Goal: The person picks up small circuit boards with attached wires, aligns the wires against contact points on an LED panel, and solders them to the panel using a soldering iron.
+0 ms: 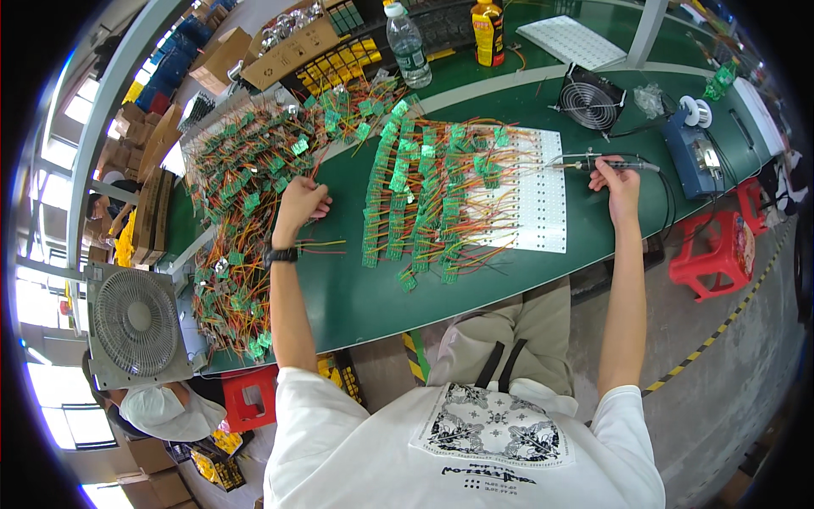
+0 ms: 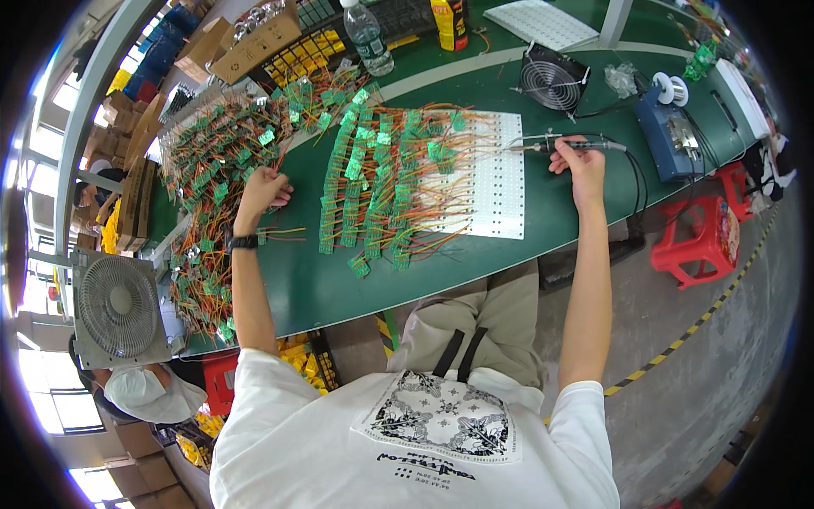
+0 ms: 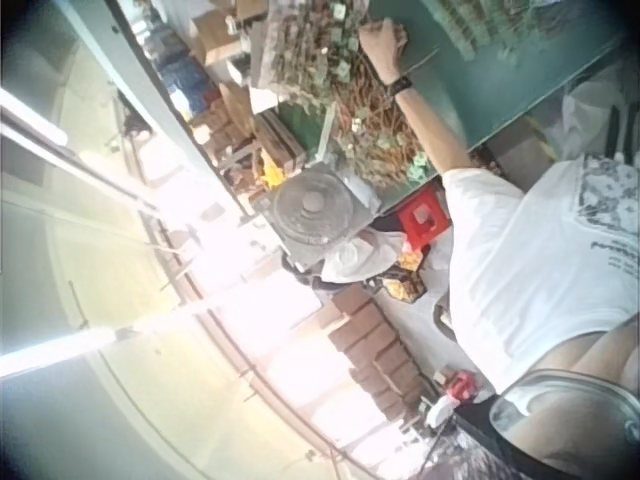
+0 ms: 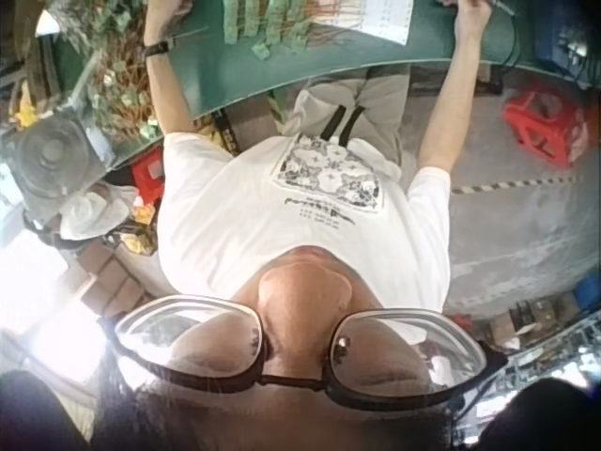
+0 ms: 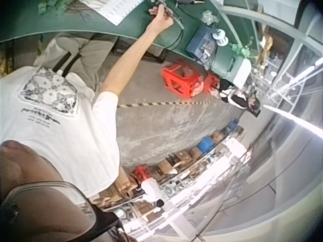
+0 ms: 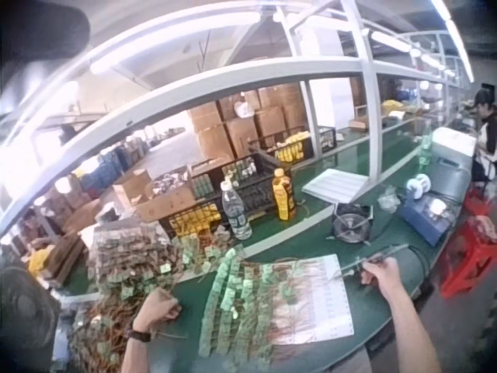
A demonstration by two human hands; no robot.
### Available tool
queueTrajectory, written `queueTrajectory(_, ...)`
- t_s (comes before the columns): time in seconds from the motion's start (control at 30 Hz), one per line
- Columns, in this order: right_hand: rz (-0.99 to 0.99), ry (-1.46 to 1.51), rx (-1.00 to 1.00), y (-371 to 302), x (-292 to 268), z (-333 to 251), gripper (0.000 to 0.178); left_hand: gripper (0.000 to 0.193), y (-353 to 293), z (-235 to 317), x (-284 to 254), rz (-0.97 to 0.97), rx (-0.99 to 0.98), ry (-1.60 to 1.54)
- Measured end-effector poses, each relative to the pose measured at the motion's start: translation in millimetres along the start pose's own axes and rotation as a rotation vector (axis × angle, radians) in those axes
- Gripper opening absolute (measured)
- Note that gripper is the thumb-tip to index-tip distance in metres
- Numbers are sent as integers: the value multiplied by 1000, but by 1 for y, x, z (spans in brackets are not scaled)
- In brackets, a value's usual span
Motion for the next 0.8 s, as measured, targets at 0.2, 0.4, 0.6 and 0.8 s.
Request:
queueTrajectory(0.2,6,-25,3,-5,-5,-4,17,26,-83,41,-13,3,64,-432)
queueTrajectory(0.4,5,-23,6,0,-2,-4,19,24,-117,30,9,-125,-8,-420)
queueTrajectory(0.6,-27,20,162,11,-4,5,24,23,-132,62,39,-148,272,-275)
queueTrajectory(0.8,67,24,27,-2,-11,2,23,21,-151,105,58,-303,228,-208)
Point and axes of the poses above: each hand's wrist, its own y-axis towards the middle knuckle, its own x-axis out of the palm, z = x × y, the point moved 8 cm from there along y, towards the middle knuckle, and after that the axes turned 11 degrees about z, right-handed, at the moved point
